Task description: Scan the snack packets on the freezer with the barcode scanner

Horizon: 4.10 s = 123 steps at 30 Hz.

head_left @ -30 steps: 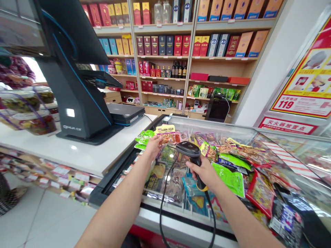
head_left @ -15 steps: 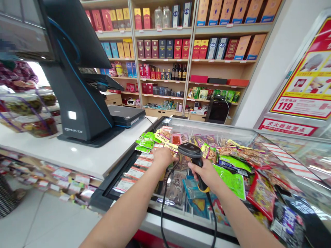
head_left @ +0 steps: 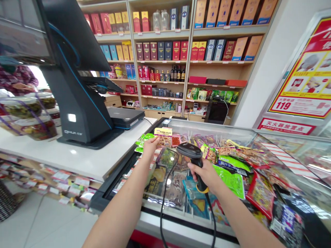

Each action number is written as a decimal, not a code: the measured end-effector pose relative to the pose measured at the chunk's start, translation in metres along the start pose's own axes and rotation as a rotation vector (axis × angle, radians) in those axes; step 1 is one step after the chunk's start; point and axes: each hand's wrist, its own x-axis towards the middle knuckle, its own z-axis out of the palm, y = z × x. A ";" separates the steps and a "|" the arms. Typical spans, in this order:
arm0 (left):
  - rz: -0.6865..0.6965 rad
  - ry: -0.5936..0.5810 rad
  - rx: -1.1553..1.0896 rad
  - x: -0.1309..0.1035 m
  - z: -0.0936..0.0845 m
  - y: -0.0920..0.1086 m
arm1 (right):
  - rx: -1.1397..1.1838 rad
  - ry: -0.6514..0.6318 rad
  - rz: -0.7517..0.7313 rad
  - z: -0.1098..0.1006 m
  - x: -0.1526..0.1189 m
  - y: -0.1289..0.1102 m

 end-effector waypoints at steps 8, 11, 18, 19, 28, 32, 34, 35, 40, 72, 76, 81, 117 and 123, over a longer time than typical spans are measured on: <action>-0.199 0.004 -0.443 -0.001 0.014 -0.015 | -0.021 0.010 -0.017 0.000 0.001 0.007; -0.239 0.049 -0.469 -0.004 0.016 -0.014 | -0.029 0.036 -0.015 0.002 0.003 0.011; -0.208 0.106 -0.496 -0.005 0.022 -0.015 | -0.073 0.012 -0.022 0.004 0.005 0.015; -0.206 0.110 -0.501 -0.005 0.023 -0.015 | -0.076 0.014 -0.021 0.004 0.005 0.015; -0.210 0.149 -0.482 -0.005 0.024 -0.015 | -0.101 -0.003 -0.027 0.004 0.005 0.016; -0.201 0.145 -0.457 -0.003 0.023 -0.017 | -0.073 -0.003 -0.026 0.004 0.005 0.016; -0.195 0.151 -0.445 -0.002 0.023 -0.019 | -0.062 0.004 -0.016 0.004 0.005 0.016; -0.193 0.153 -0.439 -0.002 0.023 -0.019 | -0.061 0.009 -0.011 0.004 0.005 0.016; -0.177 0.122 -0.435 -0.002 0.023 -0.023 | -0.059 0.007 -0.009 0.005 0.005 0.014; 0.015 -0.350 0.157 -0.089 0.260 -0.010 | 0.075 0.470 0.013 -0.169 -0.066 -0.006; 0.108 -0.326 0.579 -0.099 0.255 0.000 | 0.132 0.470 -0.014 -0.171 -0.069 -0.003; 0.266 -0.301 0.801 -0.113 0.251 0.010 | 0.150 0.457 0.031 -0.173 -0.068 0.006; 0.069 -0.030 1.139 0.067 0.026 -0.006 | 0.078 0.162 0.058 -0.042 -0.004 0.000; 0.341 -0.258 0.987 0.030 0.006 -0.003 | 0.100 0.127 0.028 -0.043 -0.009 -0.002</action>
